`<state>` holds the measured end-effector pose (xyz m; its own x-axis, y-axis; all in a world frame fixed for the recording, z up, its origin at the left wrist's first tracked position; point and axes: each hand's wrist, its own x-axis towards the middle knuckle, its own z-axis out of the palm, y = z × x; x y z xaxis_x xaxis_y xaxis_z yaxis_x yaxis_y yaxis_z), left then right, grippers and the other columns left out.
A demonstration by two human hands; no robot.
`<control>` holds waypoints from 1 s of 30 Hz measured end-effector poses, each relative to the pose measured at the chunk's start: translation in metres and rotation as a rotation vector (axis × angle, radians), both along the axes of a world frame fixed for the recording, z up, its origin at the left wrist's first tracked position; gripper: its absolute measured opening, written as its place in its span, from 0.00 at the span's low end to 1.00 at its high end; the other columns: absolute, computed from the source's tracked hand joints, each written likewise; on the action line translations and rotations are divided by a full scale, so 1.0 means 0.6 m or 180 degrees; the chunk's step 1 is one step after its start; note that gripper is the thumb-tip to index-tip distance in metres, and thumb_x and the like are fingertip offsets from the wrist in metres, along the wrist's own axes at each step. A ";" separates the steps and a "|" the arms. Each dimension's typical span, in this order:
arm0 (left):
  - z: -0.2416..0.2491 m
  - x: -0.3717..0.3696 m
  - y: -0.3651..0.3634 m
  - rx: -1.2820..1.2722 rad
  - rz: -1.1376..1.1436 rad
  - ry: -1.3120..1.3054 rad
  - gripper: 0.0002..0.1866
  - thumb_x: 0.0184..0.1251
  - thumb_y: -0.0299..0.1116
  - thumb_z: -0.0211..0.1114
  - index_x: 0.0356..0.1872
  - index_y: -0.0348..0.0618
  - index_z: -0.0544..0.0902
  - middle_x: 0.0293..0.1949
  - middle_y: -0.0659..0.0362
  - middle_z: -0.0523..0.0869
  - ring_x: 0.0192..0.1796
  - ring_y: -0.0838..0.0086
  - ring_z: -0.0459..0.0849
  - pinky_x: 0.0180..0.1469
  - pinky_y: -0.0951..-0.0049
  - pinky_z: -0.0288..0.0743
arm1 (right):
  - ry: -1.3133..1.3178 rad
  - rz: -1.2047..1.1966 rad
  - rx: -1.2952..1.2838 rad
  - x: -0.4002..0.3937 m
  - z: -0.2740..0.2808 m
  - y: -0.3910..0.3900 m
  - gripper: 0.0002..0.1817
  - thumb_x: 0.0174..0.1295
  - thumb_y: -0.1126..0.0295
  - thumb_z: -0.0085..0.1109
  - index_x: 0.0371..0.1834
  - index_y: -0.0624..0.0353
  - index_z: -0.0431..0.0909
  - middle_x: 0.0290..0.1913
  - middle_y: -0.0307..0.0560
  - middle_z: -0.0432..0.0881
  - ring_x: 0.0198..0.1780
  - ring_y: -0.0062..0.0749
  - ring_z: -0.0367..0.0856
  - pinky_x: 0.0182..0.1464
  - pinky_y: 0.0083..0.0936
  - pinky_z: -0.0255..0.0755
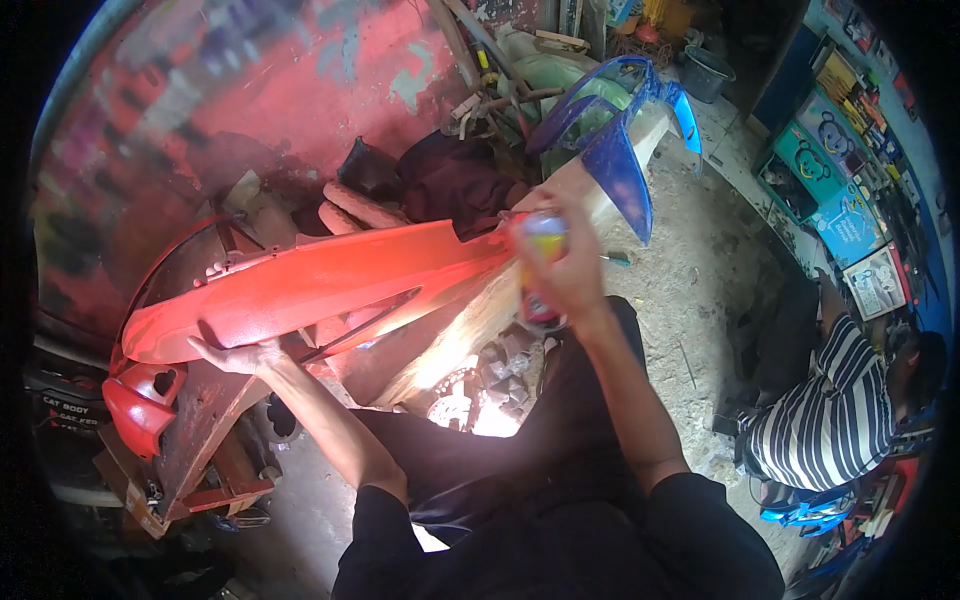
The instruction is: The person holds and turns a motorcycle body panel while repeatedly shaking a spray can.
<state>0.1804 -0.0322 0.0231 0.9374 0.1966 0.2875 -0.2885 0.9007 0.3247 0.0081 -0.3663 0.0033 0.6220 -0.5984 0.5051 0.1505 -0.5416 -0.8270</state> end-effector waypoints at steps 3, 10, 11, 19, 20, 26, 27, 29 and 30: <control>-0.004 0.005 0.005 -0.0041 -0.0009 -0.0026 0.39 0.58 0.59 0.64 0.64 0.40 0.69 0.62 0.47 0.73 0.66 0.56 0.71 0.69 0.43 0.63 | -0.0131 -0.0489 -0.0142 -0.015 0.001 -0.066 0.24 0.57 0.64 0.70 0.53 0.61 0.74 0.44 0.48 0.78 0.46 0.30 0.78 0.49 0.28 0.73; -0.001 0.006 -0.006 0.0023 0.0439 0.0122 0.39 0.61 0.57 0.61 0.65 0.36 0.68 0.63 0.46 0.73 0.66 0.52 0.72 0.67 0.45 0.66 | 0.0535 0.0166 -0.0769 -0.030 -0.060 0.006 0.22 0.57 0.67 0.70 0.52 0.61 0.74 0.40 0.46 0.79 0.42 0.27 0.79 0.45 0.26 0.73; -0.011 0.010 0.004 0.0034 0.0426 0.0120 0.39 0.61 0.57 0.61 0.65 0.36 0.68 0.63 0.46 0.73 0.66 0.52 0.72 0.67 0.45 0.66 | 0.0447 0.0236 -0.0358 -0.029 -0.055 0.017 0.21 0.57 0.67 0.70 0.52 0.61 0.74 0.40 0.45 0.79 0.41 0.27 0.79 0.44 0.26 0.73; -0.012 0.013 0.009 -0.0116 0.0148 0.0079 0.39 0.61 0.57 0.61 0.66 0.40 0.68 0.63 0.47 0.72 0.67 0.52 0.70 0.69 0.40 0.62 | -0.0259 -0.0807 -0.0046 -0.017 -0.024 -0.121 0.21 0.59 0.67 0.69 0.53 0.60 0.74 0.40 0.44 0.79 0.42 0.25 0.78 0.44 0.25 0.74; -0.011 0.013 0.005 -0.0088 0.0388 0.0172 0.39 0.61 0.56 0.61 0.65 0.37 0.69 0.63 0.47 0.73 0.66 0.53 0.71 0.68 0.43 0.64 | -0.0075 -0.0499 0.0109 -0.016 -0.028 -0.113 0.22 0.58 0.67 0.70 0.53 0.60 0.74 0.40 0.44 0.79 0.42 0.25 0.78 0.45 0.25 0.73; -0.017 0.022 -0.005 -0.0117 0.0384 0.0129 0.38 0.61 0.56 0.62 0.64 0.35 0.70 0.63 0.47 0.74 0.64 0.53 0.73 0.66 0.47 0.68 | 0.0386 0.0642 -0.0429 -0.001 -0.084 0.004 0.22 0.56 0.67 0.69 0.52 0.58 0.74 0.39 0.44 0.78 0.41 0.30 0.79 0.46 0.26 0.73; -0.020 0.024 -0.003 -0.0112 0.0262 0.0033 0.38 0.62 0.56 0.62 0.64 0.35 0.70 0.63 0.47 0.74 0.64 0.53 0.73 0.66 0.47 0.68 | 0.0431 0.0710 -0.0262 0.002 -0.091 0.009 0.23 0.55 0.64 0.70 0.52 0.58 0.74 0.40 0.48 0.79 0.42 0.36 0.80 0.47 0.29 0.74; -0.023 0.025 0.002 -0.0054 0.0279 0.0061 0.38 0.61 0.56 0.62 0.64 0.35 0.70 0.63 0.47 0.74 0.65 0.53 0.73 0.67 0.47 0.67 | 0.0325 0.0487 -0.0273 0.007 -0.082 -0.027 0.22 0.56 0.70 0.69 0.54 0.58 0.73 0.41 0.42 0.78 0.40 0.25 0.78 0.45 0.24 0.74; -0.024 0.026 0.001 -0.0028 0.0291 0.0077 0.38 0.61 0.55 0.62 0.64 0.35 0.70 0.63 0.47 0.73 0.65 0.53 0.72 0.68 0.47 0.66 | 0.0293 0.0237 -0.0037 0.007 -0.077 -0.056 0.22 0.57 0.70 0.69 0.54 0.59 0.73 0.42 0.42 0.78 0.40 0.24 0.78 0.44 0.23 0.74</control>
<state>0.1963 -0.0315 0.0085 0.9221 0.2840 0.2629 -0.3618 0.8738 0.3249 0.0121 -0.3997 -0.0428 0.7087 -0.5432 0.4503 0.1143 -0.5414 -0.8330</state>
